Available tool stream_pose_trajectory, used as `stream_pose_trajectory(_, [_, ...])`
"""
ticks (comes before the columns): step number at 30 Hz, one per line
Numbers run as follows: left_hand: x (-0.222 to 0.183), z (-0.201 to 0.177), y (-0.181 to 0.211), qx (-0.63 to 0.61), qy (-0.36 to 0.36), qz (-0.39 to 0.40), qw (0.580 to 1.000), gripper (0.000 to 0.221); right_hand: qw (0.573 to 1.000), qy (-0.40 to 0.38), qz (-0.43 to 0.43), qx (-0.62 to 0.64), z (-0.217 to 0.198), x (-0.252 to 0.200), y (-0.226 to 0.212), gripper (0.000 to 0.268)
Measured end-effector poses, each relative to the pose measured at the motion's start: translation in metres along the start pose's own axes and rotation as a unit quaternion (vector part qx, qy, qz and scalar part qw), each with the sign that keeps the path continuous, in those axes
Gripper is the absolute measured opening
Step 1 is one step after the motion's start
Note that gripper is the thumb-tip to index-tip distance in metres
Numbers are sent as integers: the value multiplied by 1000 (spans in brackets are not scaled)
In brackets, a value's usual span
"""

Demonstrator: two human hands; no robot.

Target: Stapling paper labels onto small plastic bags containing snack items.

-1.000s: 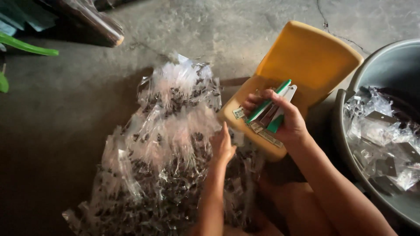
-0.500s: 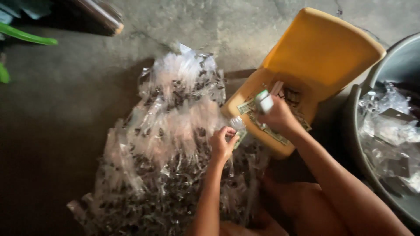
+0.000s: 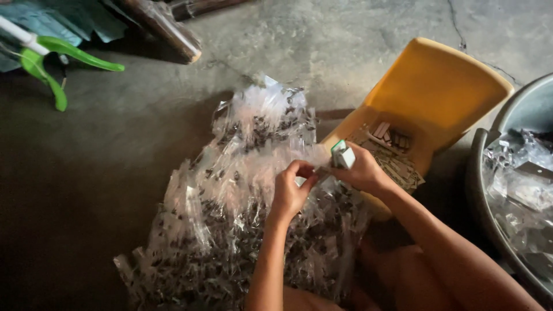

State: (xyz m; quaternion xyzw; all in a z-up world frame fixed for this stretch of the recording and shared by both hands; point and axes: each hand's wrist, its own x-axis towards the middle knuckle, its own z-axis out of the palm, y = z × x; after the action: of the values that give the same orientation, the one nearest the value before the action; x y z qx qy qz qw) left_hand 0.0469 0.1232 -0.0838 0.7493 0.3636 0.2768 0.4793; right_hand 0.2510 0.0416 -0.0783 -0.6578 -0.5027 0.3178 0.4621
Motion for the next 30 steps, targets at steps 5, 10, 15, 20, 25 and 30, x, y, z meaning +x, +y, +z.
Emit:
stream_pose_trajectory(5, [-9, -28, 37, -127, 6, 17, 992, 41, 999, 8, -30, -21, -2, -5, -48, 32])
stream_pose_trajectory(10, [-21, -32, 45, -83, 29, 134, 987, 53, 997, -9, -71, 32, 3, -4, -72, 29])
stream_pose_trajectory(15, [-31, -43, 47, -132, 83, 51, 986, 37, 990, -60, 42, 121, -6, -3, -97, 25])
stream_pose_trajectory(20, [-48, -57, 83, -164, 120, 23, 979, 39, 978, -105, 41, 173, -21, -8, -109, 25])
stream_pose_trajectory(25, [-53, -57, 90, -216, 93, 89, 968, 43, 990, -91, -7, 105, -26, -7, -126, 29])
stream_pose_trajectory(30, [-56, -59, 98, -224, 85, 110, 965, 48, 986, -144, -56, 57, -27, -15, -144, 27])
